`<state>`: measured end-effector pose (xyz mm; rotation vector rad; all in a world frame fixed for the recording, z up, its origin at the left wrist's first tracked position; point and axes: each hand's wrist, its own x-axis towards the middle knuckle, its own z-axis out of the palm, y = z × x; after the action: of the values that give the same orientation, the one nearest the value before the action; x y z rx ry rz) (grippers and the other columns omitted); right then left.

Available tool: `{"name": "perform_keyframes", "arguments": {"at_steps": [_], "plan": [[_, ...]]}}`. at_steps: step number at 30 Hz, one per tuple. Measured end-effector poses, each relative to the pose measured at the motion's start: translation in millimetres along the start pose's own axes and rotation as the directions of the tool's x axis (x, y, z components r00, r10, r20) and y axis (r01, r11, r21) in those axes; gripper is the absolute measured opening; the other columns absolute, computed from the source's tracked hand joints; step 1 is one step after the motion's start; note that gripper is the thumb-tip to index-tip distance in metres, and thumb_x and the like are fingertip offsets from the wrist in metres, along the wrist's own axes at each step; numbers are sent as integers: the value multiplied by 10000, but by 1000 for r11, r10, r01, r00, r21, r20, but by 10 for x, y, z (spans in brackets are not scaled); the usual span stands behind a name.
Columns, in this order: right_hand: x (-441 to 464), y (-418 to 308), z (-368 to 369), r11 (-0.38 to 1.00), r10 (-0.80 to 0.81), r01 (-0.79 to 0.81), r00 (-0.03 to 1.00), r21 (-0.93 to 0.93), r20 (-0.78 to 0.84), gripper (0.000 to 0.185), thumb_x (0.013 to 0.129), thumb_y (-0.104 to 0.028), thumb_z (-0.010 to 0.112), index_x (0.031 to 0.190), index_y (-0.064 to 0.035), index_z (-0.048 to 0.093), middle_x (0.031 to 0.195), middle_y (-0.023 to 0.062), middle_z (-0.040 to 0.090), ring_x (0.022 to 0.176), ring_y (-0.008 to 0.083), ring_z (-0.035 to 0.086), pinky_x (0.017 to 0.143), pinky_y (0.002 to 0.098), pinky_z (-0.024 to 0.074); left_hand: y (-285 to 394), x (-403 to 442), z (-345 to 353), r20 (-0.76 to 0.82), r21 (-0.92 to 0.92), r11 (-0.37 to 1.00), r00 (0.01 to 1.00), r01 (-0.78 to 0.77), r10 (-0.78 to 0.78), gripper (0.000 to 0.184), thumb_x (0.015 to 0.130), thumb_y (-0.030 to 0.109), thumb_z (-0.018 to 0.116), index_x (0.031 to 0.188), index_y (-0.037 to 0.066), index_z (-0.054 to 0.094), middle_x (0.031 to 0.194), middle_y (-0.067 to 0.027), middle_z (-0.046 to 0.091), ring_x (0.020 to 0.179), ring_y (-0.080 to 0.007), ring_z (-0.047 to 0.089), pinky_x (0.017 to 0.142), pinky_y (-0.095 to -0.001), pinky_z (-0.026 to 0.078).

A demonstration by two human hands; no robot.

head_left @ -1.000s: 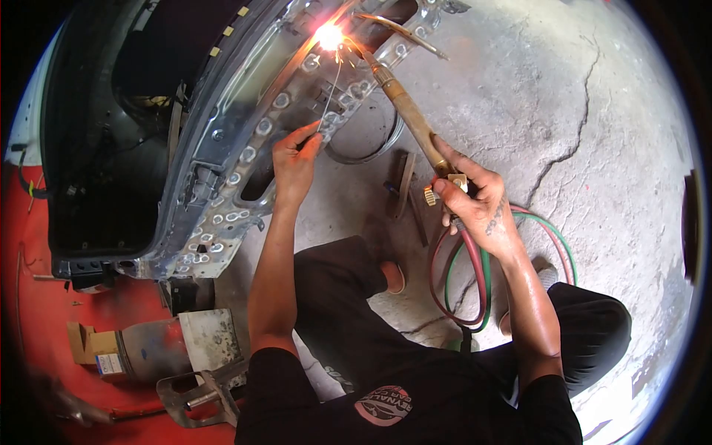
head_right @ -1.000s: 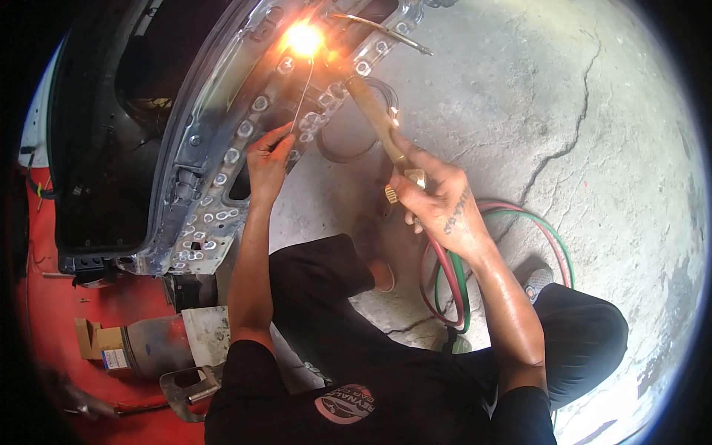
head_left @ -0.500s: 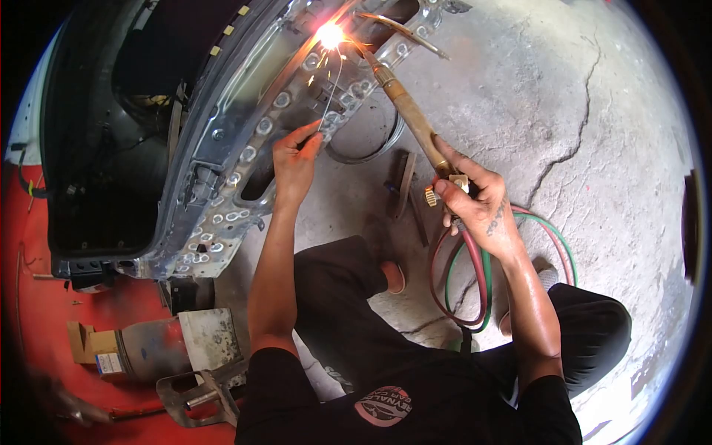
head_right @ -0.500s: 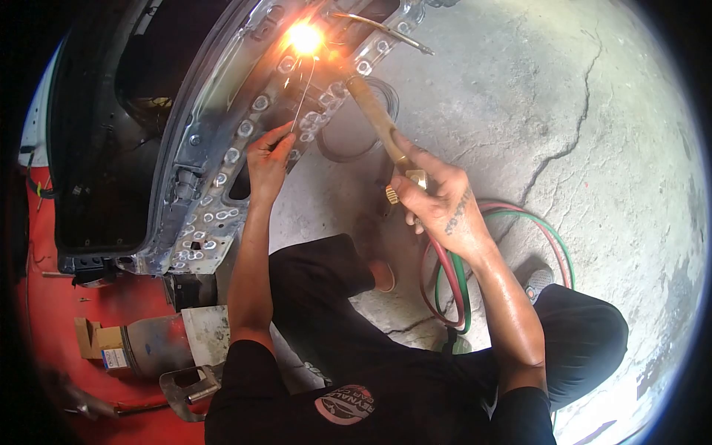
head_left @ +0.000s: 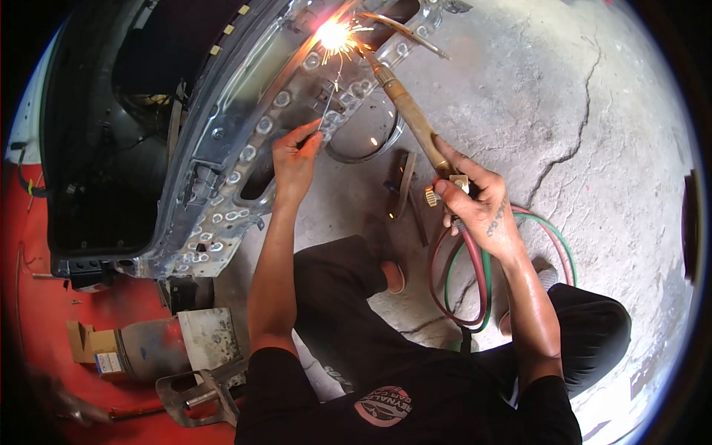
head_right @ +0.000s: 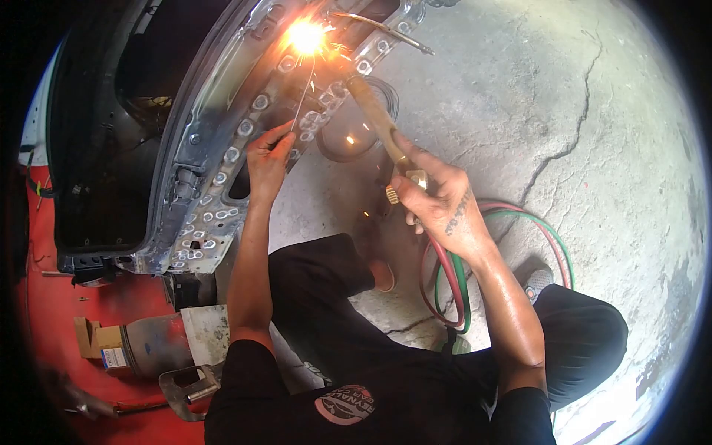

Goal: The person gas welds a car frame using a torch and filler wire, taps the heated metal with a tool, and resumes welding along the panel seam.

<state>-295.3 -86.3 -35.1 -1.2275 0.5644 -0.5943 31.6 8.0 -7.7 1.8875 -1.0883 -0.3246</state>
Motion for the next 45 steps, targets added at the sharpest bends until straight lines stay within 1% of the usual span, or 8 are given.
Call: {"name": "perform_keyframes", "arguments": {"at_steps": [8,16,19,25,31,34,37,45], "plan": [[-5,-12,0,1000,5,-5,1000,-4,6,585,1045,-133,658,1606,-65,507,999,53,704,657,86,629,561,269,554,1,8,16,-5,-52,999,1000,16,-17,265,999,4,699,1249,-6,785,1055,-36,788,903,-77,680,822,-243,549],[-11,6,0,1000,-4,4,1000,0,3,585,1046,-145,661,1605,-66,510,1007,56,707,652,87,627,558,269,553,17,8,19,-17,-26,1000,1000,0,-1,261,997,2,698,1243,-14,784,1046,-31,782,909,-72,675,813,-239,545],[-9,-5,-2,1000,8,-8,1000,2,1,584,1043,-147,663,1601,-63,514,1021,60,712,651,87,626,557,269,554,-34,18,13,-12,-57,998,1000,7,-8,262,994,5,700,1241,-18,783,1042,-31,783,909,-72,675,816,-241,544],[-7,1,-10,1000,-1,1,1000,-1,8,589,1040,-157,662,1603,-64,512,1024,60,714,650,88,628,556,269,556,-59,31,-6,-11,10,1000,1000,-8,8,269,989,24,708,1244,-15,784,1033,-29,783,895,-73,668,803,-246,537],[-13,-3,-11,1000,1,-1,1000,1,10,592,1039,-164,664,1602,-63,512,1036,62,713,651,89,628,555,269,555,-16,18,15,-13,-33,999,1000,7,-7,275,988,26,706,1249,-19,782,1017,-13,772,873,-62,647,782,-240,519],[-14,-3,-13,1000,7,-7,1000,3,4,591,1038,-163,669,1600,-60,515,1041,63,713,651,89,625,554,270,553,-45,33,-2,-9,16,1000,1000,-11,11,275,991,27,705,1251,-23,779,1015,-7,768,876,-61,642,783,-238,513],[-12,15,-14,1000,9,-9,1000,18,4,591,1037,-160,674,1597,-59,517,1043,65,714,651,88,624,553,270,552,-42,25,5,-13,-17,1000,1000,-7,7,277,993,27,704,1255,-26,775,1018,-8,769,884,-60,642,790,-235,511],[-6,13,-12,1000,7,-7,1000,8,7,588,1037,-150,674,1598,-63,518,1040,64,714,654,88,629,553,266,557,-21,29,18,-24,-22,1000,1000,16,-16,277,996,30,705,1258,-24,776,1046,-26,779,909,-69,659,814,-238,524]]}}
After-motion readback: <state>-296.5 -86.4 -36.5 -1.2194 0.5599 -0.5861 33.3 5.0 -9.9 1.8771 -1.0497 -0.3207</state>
